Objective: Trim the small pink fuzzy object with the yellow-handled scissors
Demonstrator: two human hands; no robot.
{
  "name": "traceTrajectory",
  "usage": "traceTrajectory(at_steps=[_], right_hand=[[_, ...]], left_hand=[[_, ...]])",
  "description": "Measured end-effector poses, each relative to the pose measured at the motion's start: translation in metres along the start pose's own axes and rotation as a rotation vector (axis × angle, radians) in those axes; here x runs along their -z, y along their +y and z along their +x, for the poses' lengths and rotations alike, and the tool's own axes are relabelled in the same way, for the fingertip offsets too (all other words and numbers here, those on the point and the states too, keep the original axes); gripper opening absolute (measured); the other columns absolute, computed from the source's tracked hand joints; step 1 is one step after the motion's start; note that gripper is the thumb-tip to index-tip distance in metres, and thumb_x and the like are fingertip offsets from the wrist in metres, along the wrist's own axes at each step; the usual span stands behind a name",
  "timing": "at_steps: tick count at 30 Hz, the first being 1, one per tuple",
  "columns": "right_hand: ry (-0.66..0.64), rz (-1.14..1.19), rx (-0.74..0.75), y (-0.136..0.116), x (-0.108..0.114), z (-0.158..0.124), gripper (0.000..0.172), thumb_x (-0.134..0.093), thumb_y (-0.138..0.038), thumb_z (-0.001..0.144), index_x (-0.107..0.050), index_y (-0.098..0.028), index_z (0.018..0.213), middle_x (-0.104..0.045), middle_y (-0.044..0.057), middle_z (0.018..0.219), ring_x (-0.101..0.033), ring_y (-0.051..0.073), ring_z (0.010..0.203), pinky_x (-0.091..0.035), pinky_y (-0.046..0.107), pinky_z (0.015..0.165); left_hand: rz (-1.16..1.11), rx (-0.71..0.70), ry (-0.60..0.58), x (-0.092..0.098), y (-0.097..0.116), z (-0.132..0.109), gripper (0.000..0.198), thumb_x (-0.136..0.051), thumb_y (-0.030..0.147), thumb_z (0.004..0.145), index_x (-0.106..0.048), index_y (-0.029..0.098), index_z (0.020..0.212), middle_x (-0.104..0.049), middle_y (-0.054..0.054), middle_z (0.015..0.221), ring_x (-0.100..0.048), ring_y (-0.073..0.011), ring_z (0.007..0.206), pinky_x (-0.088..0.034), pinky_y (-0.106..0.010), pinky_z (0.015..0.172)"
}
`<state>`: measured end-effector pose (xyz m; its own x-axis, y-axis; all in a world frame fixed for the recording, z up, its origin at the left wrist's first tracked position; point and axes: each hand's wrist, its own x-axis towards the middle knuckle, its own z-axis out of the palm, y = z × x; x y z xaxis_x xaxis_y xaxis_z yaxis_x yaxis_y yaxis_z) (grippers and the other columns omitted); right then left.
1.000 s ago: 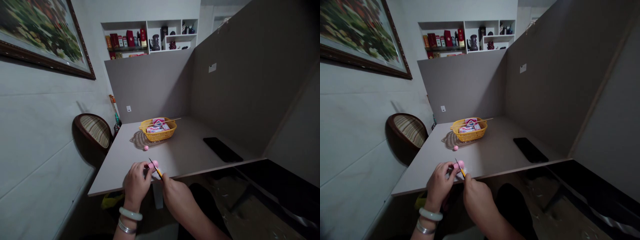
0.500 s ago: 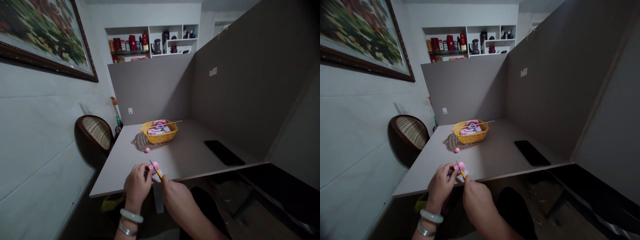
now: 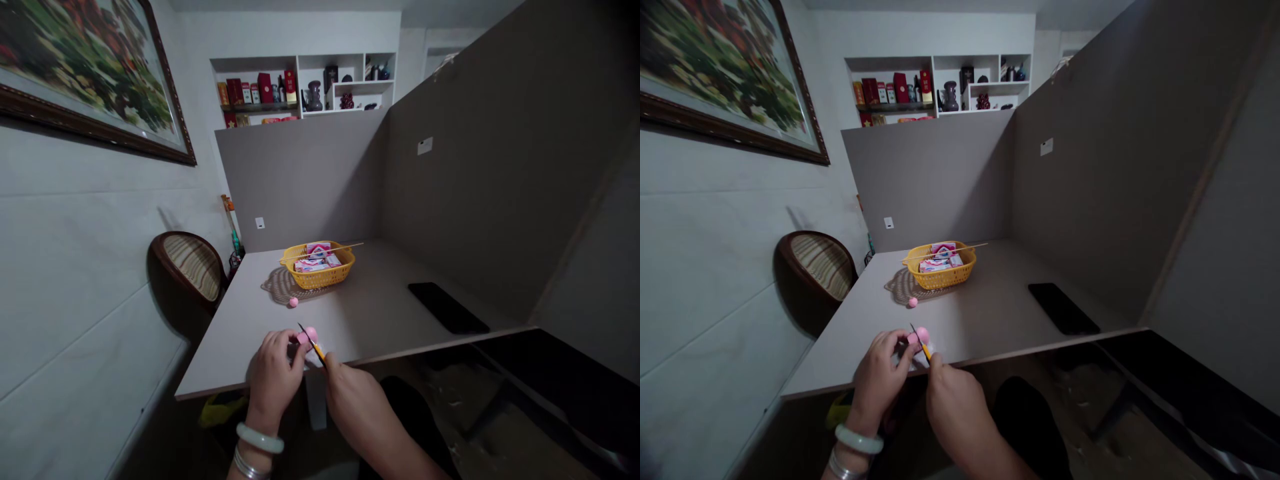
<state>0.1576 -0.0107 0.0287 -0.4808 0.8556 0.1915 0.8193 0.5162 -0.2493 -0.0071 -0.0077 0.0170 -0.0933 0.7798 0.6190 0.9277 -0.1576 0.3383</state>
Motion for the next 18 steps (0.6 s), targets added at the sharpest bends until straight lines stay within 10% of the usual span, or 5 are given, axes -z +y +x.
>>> traceTrajectory(at_steps=[18], right_hand=[[-0.009,-0.084,0.011,0.005,0.005,-0.008,0.021,-0.040,-0.002,0.089,-0.053,-0.018,0.096,-0.071,0.005,0.076,-0.069,0.017,0.065,-0.027,0.027,0.049]], left_hand=[[0.023,-0.005,0.000,-0.005,0.004,-0.003,0.017,-0.050,0.037,0.095,-0.058,0.023,0.093,-0.065,-0.005,0.089,-0.061,-0.0227,0.087,-0.047,-0.034,0.074]])
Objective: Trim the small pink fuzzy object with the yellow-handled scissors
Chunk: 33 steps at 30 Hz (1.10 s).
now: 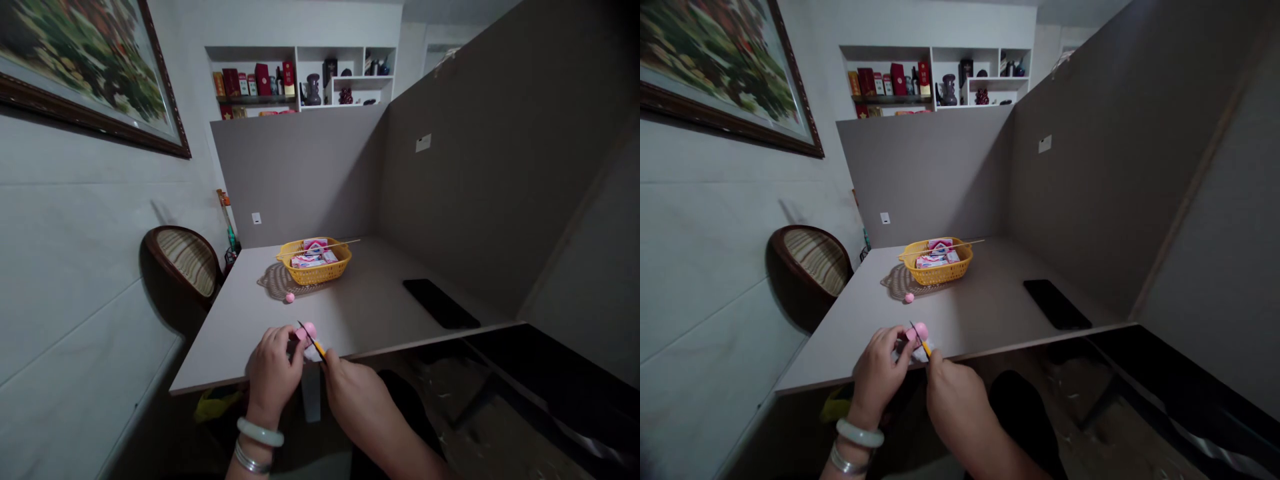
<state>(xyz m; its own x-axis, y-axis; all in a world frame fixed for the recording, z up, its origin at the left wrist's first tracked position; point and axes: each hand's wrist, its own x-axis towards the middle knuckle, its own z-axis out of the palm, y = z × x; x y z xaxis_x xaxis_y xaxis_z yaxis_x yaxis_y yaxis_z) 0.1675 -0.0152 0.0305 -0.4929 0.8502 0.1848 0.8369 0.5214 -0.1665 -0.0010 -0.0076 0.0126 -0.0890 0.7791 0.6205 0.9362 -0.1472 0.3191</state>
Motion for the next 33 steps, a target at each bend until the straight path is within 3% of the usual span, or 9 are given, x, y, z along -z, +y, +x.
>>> traceTrajectory(at_steps=[4,10,17,24,30,33], right_hand=[[-0.006,0.013,0.014,-0.003,0.000,0.006,0.021,-0.040,-0.002,0.089,-0.053,-0.017,0.095,-0.071,0.006,0.077,-0.069,0.017,0.065,-0.028,0.026,0.049],[0.041,0.073,0.028,0.011,-0.021,-0.019,0.022,-0.039,-0.002,0.090,-0.052,-0.020,0.093,-0.070,0.003,0.074,-0.068,0.018,0.062,-0.026,0.028,0.048],[0.019,0.021,0.009,0.001,-0.003,0.003,0.021,-0.041,-0.002,0.089,-0.053,-0.018,0.094,-0.071,0.005,0.075,-0.070,0.020,0.064,-0.024,0.029,0.048],[0.002,0.100,0.025,0.006,-0.012,-0.015,0.027,-0.038,0.001,0.088,-0.055,-0.018,0.097,-0.071,0.004,0.078,-0.070,0.019,0.067,-0.028,0.028,0.051],[-0.002,0.047,-0.002,-0.001,0.001,0.005,0.020,-0.041,-0.005,0.090,-0.055,-0.018,0.095,-0.072,0.005,0.077,-0.070,0.021,0.066,-0.026,0.028,0.048],[0.005,0.075,0.028,0.002,-0.004,0.000,0.022,-0.041,-0.003,0.089,-0.055,-0.018,0.095,-0.072,0.005,0.078,-0.070,0.020,0.067,-0.029,0.027,0.050]], left_hand=[[0.005,0.009,0.027,0.000,0.000,-0.001,0.015,-0.050,0.035,0.095,-0.058,0.022,0.091,-0.065,-0.005,0.088,-0.061,-0.0227,0.086,-0.047,-0.034,0.073],[-0.010,-0.001,0.027,0.000,0.000,-0.003,0.013,-0.050,0.033,0.094,-0.058,0.023,0.094,-0.065,-0.005,0.090,-0.061,-0.0227,0.088,-0.048,-0.035,0.075],[0.020,-0.031,0.063,-0.001,-0.001,-0.001,0.013,-0.053,0.034,0.093,-0.058,0.022,0.092,-0.065,-0.005,0.088,-0.061,-0.0228,0.085,-0.047,-0.034,0.072],[-0.004,-0.036,0.055,0.000,-0.002,-0.003,0.013,-0.051,0.032,0.093,-0.059,0.022,0.093,-0.065,-0.006,0.089,-0.061,-0.0228,0.087,-0.048,-0.034,0.076],[0.015,-0.055,0.068,-0.002,-0.003,-0.003,0.013,-0.053,0.033,0.093,-0.058,0.021,0.093,-0.065,-0.005,0.088,-0.060,-0.0231,0.085,-0.047,-0.036,0.074],[0.016,-0.052,0.097,-0.004,-0.006,-0.003,0.011,-0.054,0.032,0.092,-0.058,0.022,0.093,-0.065,-0.005,0.088,-0.060,-0.0233,0.085,-0.048,-0.035,0.073]])
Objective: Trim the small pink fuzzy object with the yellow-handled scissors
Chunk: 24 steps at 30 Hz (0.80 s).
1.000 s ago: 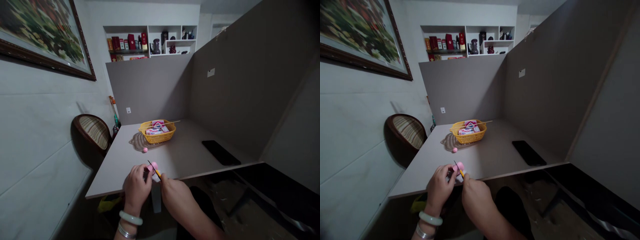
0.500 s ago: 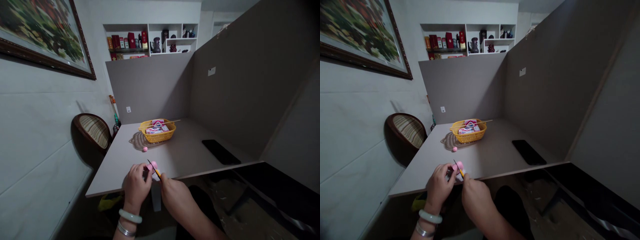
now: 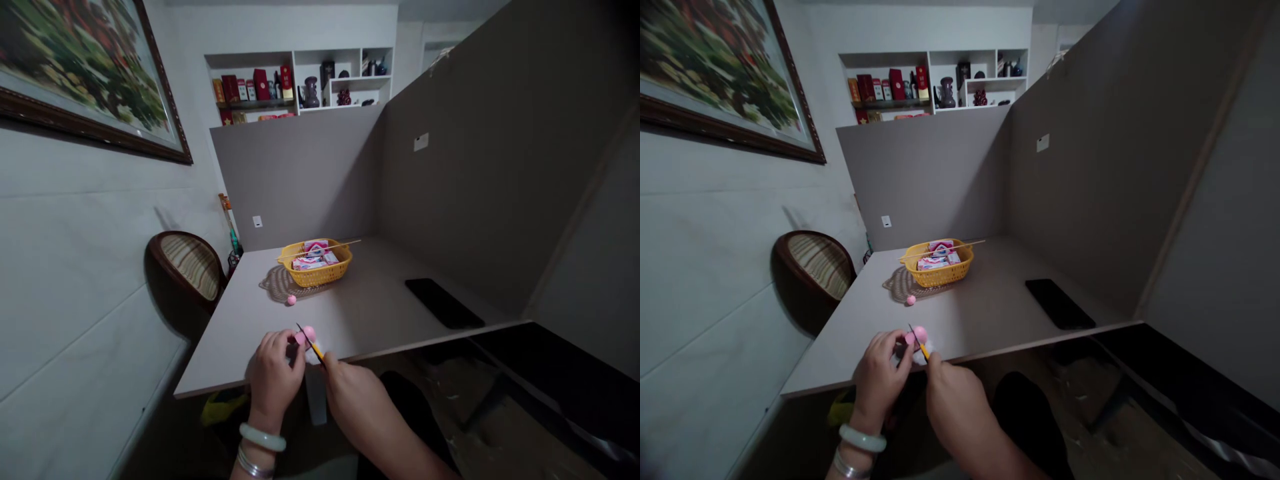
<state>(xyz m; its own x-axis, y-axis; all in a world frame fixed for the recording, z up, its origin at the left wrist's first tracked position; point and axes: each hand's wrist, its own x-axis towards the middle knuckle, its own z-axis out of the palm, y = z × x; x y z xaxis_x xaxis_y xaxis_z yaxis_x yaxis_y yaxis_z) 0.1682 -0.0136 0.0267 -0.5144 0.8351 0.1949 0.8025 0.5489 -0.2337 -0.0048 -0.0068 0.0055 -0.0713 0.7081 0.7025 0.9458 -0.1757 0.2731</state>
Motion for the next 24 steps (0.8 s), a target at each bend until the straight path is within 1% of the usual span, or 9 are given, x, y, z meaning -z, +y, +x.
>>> traceTrajectory(at_steps=[3,5,9,11,14,16,18,21,24], right_hand=[[0.001,0.032,0.014,0.006,-0.008,-0.014,0.026,-0.039,-0.001,0.089,-0.056,-0.018,0.098,-0.072,0.004,0.079,-0.070,0.019,0.067,-0.031,0.026,0.051],[-0.001,0.017,0.007,0.007,-0.007,-0.016,0.025,-0.040,-0.001,0.088,-0.056,-0.018,0.098,-0.072,0.004,0.079,-0.070,0.019,0.067,-0.031,0.026,0.051],[0.000,-0.026,-0.020,-0.001,0.004,-0.001,0.020,-0.042,-0.005,0.090,-0.056,-0.018,0.095,-0.072,0.005,0.078,-0.069,0.019,0.066,-0.027,0.027,0.049],[-0.006,-0.022,-0.015,-0.003,0.005,0.004,0.020,-0.042,-0.005,0.090,-0.056,-0.017,0.096,-0.072,0.005,0.078,-0.069,0.019,0.066,-0.028,0.027,0.049],[-0.028,0.010,-0.001,0.001,-0.004,-0.005,0.022,-0.040,-0.004,0.091,-0.055,-0.018,0.099,-0.072,0.005,0.082,-0.070,0.020,0.070,-0.030,0.027,0.050],[-0.044,0.022,-0.009,0.005,-0.011,-0.015,0.023,-0.039,-0.004,0.091,-0.055,-0.018,0.100,-0.071,0.005,0.081,-0.070,0.020,0.069,-0.031,0.027,0.051],[-0.038,0.027,-0.011,0.006,-0.014,-0.018,0.024,-0.038,-0.003,0.091,-0.055,-0.018,0.099,-0.071,0.005,0.080,-0.069,0.020,0.068,-0.031,0.027,0.051],[0.000,0.018,-0.002,0.001,-0.006,-0.007,0.024,-0.040,-0.002,0.088,-0.056,-0.018,0.097,-0.071,0.005,0.081,-0.069,0.020,0.068,-0.030,0.027,0.050],[-0.011,0.006,-0.011,-0.004,0.002,0.007,0.020,-0.042,-0.005,0.089,-0.056,-0.017,0.096,-0.071,0.005,0.078,-0.069,0.020,0.066,-0.028,0.027,0.049]], left_hand=[[-0.030,-0.004,-0.009,0.000,-0.001,-0.001,0.010,-0.055,0.031,0.092,-0.058,0.022,0.094,-0.065,-0.005,0.089,-0.060,-0.0228,0.086,-0.048,-0.035,0.075],[-0.039,-0.012,-0.017,0.001,0.000,-0.001,0.011,-0.054,0.032,0.092,-0.058,0.022,0.095,-0.065,-0.005,0.090,-0.060,-0.0228,0.086,-0.048,-0.036,0.075],[-0.023,-0.027,-0.011,0.001,0.000,0.001,0.014,-0.054,0.034,0.093,-0.058,0.022,0.092,-0.065,-0.005,0.086,-0.060,-0.0230,0.083,-0.047,-0.035,0.073],[-0.009,-0.030,0.005,0.001,-0.001,0.002,0.014,-0.054,0.035,0.092,-0.059,0.022,0.092,-0.065,-0.005,0.085,-0.060,-0.0229,0.083,-0.048,-0.035,0.071],[-0.010,-0.034,0.006,0.002,-0.002,0.002,0.013,-0.054,0.034,0.092,-0.060,0.022,0.093,-0.066,-0.004,0.087,-0.061,-0.0222,0.084,-0.049,-0.034,0.072],[-0.019,-0.039,-0.004,0.003,-0.002,0.001,0.013,-0.054,0.033,0.092,-0.060,0.022,0.095,-0.066,-0.005,0.089,-0.061,-0.0218,0.086,-0.049,-0.034,0.074],[-0.023,-0.041,-0.006,0.004,-0.001,0.001,0.014,-0.054,0.033,0.092,-0.060,0.021,0.096,-0.066,-0.005,0.090,-0.062,-0.0221,0.087,-0.050,-0.034,0.075],[-0.022,-0.036,-0.004,0.004,-0.001,0.002,0.015,-0.054,0.035,0.092,-0.060,0.021,0.094,-0.066,-0.005,0.088,-0.061,-0.0229,0.085,-0.049,-0.035,0.073],[-0.025,-0.033,0.001,0.003,-0.003,0.003,0.016,-0.054,0.036,0.093,-0.059,0.021,0.092,-0.065,-0.005,0.085,-0.061,-0.0229,0.083,-0.049,-0.035,0.072]])
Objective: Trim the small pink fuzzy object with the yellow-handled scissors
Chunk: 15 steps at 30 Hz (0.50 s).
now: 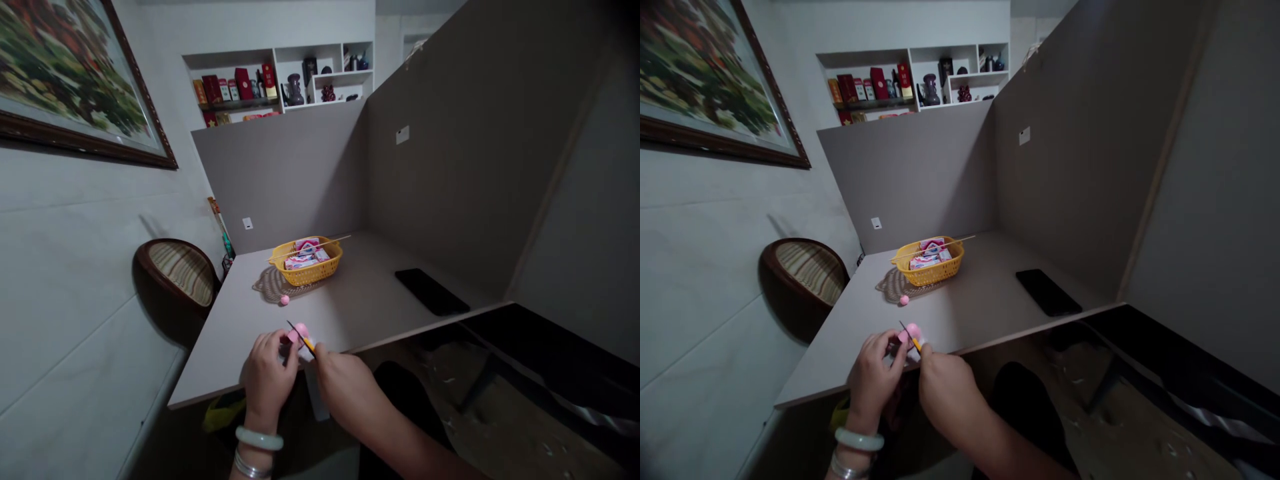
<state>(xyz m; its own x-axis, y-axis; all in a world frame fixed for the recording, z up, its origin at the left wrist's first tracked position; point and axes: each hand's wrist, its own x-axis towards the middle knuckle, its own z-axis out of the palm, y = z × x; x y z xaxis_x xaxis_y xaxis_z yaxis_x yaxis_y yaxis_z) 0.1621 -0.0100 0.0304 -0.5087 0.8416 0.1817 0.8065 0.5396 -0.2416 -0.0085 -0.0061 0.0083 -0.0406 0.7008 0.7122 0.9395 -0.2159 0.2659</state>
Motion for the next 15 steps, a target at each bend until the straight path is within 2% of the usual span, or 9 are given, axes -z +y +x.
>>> traceTrajectory(at_steps=[7,12,15], right_hand=[[-0.040,0.034,0.016,0.011,-0.012,-0.021,0.025,-0.038,-0.003,0.090,-0.055,-0.018,0.102,-0.072,0.006,0.084,-0.070,0.020,0.071,-0.032,0.027,0.053],[-0.019,0.006,0.005,0.004,0.005,-0.002,0.021,-0.040,-0.007,0.091,-0.056,-0.017,0.099,-0.072,0.007,0.083,-0.070,0.020,0.070,-0.032,0.026,0.052],[-0.026,0.004,0.004,0.001,0.004,0.004,0.020,-0.040,-0.006,0.090,-0.056,-0.016,0.099,-0.072,0.007,0.080,-0.069,0.019,0.068,-0.032,0.025,0.051]], left_hand=[[0.020,0.004,-0.002,0.000,-0.001,-0.002,0.012,-0.055,0.034,0.092,-0.058,0.022,0.092,-0.065,-0.005,0.086,-0.061,-0.0229,0.084,-0.049,-0.035,0.072],[0.022,0.022,-0.016,-0.002,0.000,-0.001,0.014,-0.054,0.036,0.092,-0.059,0.022,0.093,-0.065,-0.005,0.086,-0.061,-0.0237,0.085,-0.048,-0.036,0.073],[0.031,0.038,-0.005,-0.001,-0.001,-0.002,0.014,-0.054,0.035,0.092,-0.059,0.022,0.092,-0.065,-0.005,0.086,-0.061,-0.0239,0.084,-0.048,-0.036,0.072]])
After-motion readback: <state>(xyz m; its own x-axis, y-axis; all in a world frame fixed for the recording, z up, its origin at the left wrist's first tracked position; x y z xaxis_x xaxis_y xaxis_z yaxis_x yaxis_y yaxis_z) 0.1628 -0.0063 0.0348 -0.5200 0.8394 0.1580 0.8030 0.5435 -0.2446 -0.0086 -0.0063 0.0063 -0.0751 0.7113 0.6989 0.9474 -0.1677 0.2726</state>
